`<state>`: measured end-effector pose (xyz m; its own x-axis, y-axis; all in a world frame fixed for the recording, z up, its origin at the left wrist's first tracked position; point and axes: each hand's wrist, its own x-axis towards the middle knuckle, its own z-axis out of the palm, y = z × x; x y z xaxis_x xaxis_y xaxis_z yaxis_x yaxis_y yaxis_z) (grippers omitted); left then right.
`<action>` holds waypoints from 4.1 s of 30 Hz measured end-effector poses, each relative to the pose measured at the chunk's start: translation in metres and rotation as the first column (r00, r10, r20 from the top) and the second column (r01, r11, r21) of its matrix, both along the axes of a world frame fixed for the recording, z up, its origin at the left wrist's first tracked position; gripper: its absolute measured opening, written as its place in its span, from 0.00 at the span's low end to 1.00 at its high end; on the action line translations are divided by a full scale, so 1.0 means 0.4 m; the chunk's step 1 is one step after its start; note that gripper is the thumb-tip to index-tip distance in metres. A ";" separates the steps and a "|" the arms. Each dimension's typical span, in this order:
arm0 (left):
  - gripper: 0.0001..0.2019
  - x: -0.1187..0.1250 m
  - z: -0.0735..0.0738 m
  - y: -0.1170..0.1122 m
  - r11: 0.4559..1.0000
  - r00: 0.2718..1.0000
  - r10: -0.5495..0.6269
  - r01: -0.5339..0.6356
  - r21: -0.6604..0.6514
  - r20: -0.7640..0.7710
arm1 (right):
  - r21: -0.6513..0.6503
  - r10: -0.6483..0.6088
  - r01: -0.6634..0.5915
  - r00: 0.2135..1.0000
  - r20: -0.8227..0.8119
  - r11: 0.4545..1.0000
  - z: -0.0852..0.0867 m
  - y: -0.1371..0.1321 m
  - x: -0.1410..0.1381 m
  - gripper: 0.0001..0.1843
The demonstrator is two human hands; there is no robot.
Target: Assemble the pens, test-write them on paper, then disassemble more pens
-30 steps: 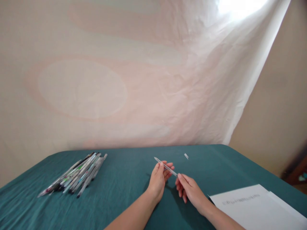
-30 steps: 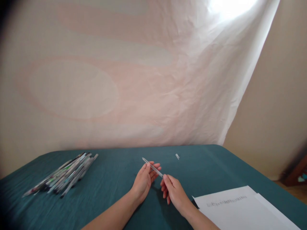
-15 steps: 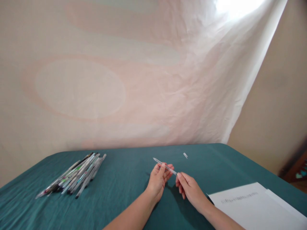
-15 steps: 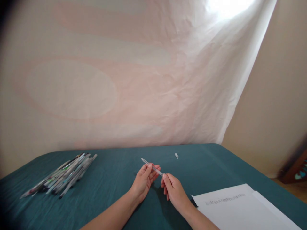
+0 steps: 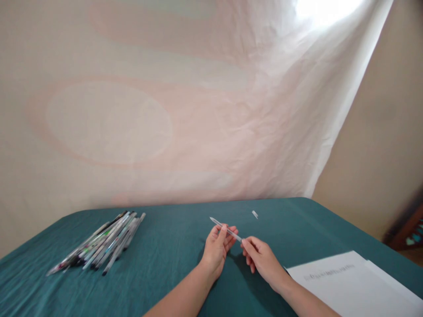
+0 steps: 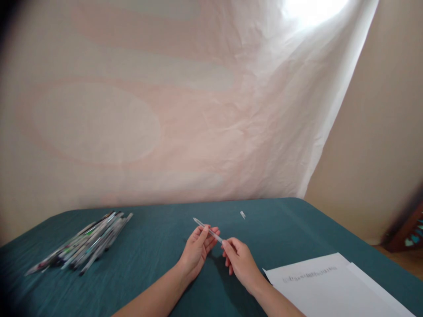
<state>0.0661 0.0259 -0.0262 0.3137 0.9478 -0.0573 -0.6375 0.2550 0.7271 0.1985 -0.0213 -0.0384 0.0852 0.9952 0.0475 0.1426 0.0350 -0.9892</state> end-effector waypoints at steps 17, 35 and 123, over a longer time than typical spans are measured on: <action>0.11 -0.001 -0.001 0.002 1.000 1.000 0.009 -0.009 0.001 -0.003 | -0.052 -0.005 0.002 0.998 -0.069 0.999 0.004 0.008 -0.001 0.25; 0.10 -0.001 -0.008 0.003 1.000 1.000 0.008 -0.008 0.009 0.001 | -0.013 0.006 -0.006 0.999 0.047 1.000 0.005 0.002 0.002 0.20; 0.05 -0.018 -0.025 0.047 0.975 0.975 0.219 -0.217 -0.053 0.030 | -0.004 0.070 -0.108 0.611 0.789 0.994 0.108 -0.030 0.091 0.09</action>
<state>0.0589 0.0448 -0.0361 0.1026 0.9898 -0.0986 -0.7066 0.1422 0.6932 0.2350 -0.0331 0.0047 -0.0932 0.9913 0.0926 0.8591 0.1271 -0.4957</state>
